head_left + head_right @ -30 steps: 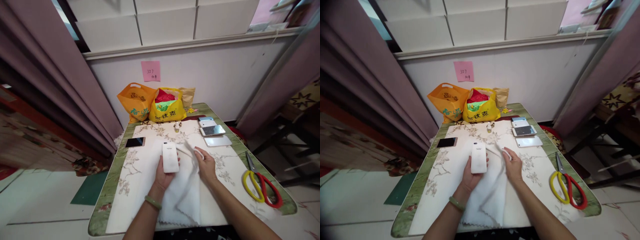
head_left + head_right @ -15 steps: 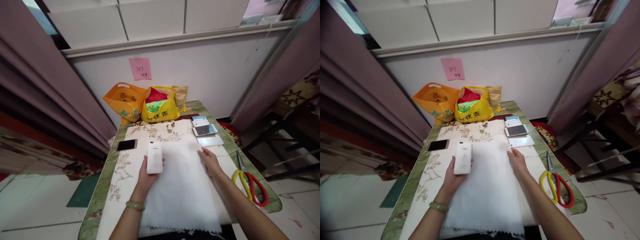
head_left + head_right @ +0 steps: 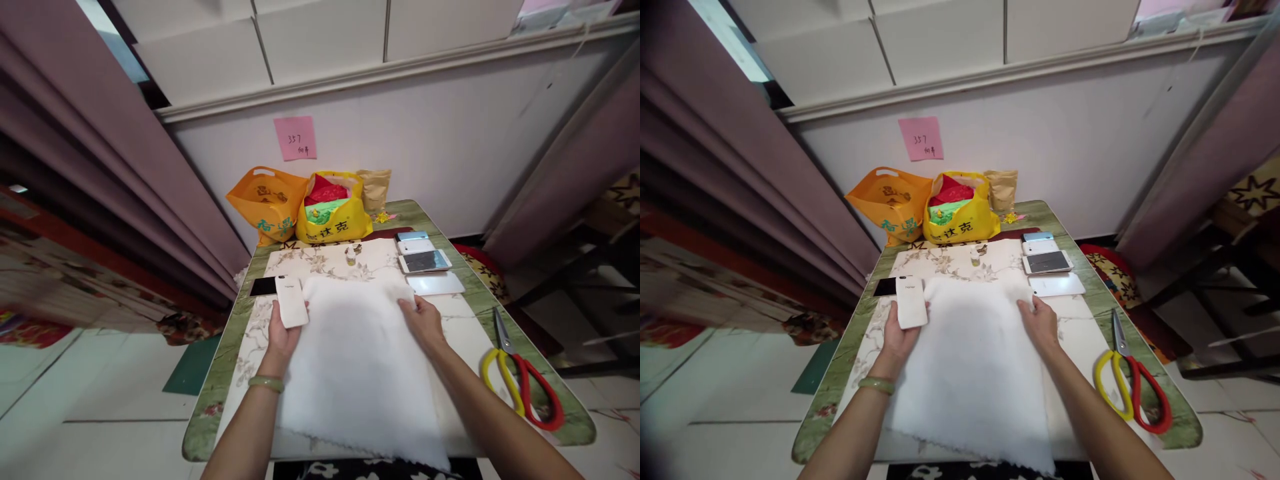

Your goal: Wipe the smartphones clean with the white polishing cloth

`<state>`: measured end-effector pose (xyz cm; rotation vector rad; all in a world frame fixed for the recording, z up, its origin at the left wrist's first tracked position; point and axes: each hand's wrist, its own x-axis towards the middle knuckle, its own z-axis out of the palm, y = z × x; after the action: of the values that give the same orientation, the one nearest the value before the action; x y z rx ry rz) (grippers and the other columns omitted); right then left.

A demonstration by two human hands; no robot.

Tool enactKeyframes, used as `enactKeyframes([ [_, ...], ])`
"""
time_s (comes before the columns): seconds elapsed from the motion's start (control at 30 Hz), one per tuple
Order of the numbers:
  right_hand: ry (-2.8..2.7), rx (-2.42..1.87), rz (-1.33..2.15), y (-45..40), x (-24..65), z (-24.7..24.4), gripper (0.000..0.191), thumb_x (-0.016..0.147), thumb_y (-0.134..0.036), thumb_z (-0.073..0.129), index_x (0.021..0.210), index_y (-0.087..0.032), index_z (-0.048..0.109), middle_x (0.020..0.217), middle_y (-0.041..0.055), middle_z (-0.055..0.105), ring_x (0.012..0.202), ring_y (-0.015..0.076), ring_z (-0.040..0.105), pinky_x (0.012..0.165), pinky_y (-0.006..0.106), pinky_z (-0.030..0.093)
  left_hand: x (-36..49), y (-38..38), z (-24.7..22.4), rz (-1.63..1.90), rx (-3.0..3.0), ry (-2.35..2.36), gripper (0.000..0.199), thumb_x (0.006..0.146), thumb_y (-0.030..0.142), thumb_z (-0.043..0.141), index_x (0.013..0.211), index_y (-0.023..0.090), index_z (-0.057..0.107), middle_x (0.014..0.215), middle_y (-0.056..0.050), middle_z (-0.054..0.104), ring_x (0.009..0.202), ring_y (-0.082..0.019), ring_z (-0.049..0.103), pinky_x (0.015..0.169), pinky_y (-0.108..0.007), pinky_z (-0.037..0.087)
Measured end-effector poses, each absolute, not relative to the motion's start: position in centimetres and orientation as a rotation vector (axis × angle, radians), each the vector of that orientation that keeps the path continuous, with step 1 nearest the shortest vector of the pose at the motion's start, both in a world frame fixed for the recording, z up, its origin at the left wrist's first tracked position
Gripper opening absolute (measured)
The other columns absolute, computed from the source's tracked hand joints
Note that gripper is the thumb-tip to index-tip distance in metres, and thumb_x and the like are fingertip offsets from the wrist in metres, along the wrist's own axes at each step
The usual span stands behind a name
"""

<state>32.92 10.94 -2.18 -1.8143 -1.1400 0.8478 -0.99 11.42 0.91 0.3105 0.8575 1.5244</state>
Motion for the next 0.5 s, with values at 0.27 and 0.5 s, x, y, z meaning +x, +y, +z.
enactKeyframes([
  [0.27, -1.077, -1.743, 0.888, 10.7, 32.5, -2.6, 0.05, 0.071, -0.056, 0.058, 0.097, -0.014, 0.071, 0.076, 0.0053, 0.072, 0.062, 0.02, 0.061, 0.058, 0.027, 0.047, 1.2, 13.7, 2.8, 1.53, 0.321, 0.877, 0.047, 0.092, 0.05, 0.041, 0.125, 0.021, 0.058, 0.102, -0.008, 0.072, 0.076, -0.02, 0.069, 0.067, -0.034, 0.055],
  [0.5, -0.992, -1.805, 0.776, 11.3, 32.7, -2.3, 0.058, 0.065, -0.06, 0.066, 0.098, -0.012, 0.07, 0.075, 0.0032, 0.066, 0.063, 0.0172, 0.055, 0.062, 0.027, 0.045, 7.6, 8.5, 0.0, 1.222, 0.111, 0.587, 0.042, 0.089, 0.044, 0.052, 0.123, 0.019, 0.059, 0.107, -0.01, 0.071, 0.095, -0.031, 0.067, 0.079, -0.044, 0.052],
])
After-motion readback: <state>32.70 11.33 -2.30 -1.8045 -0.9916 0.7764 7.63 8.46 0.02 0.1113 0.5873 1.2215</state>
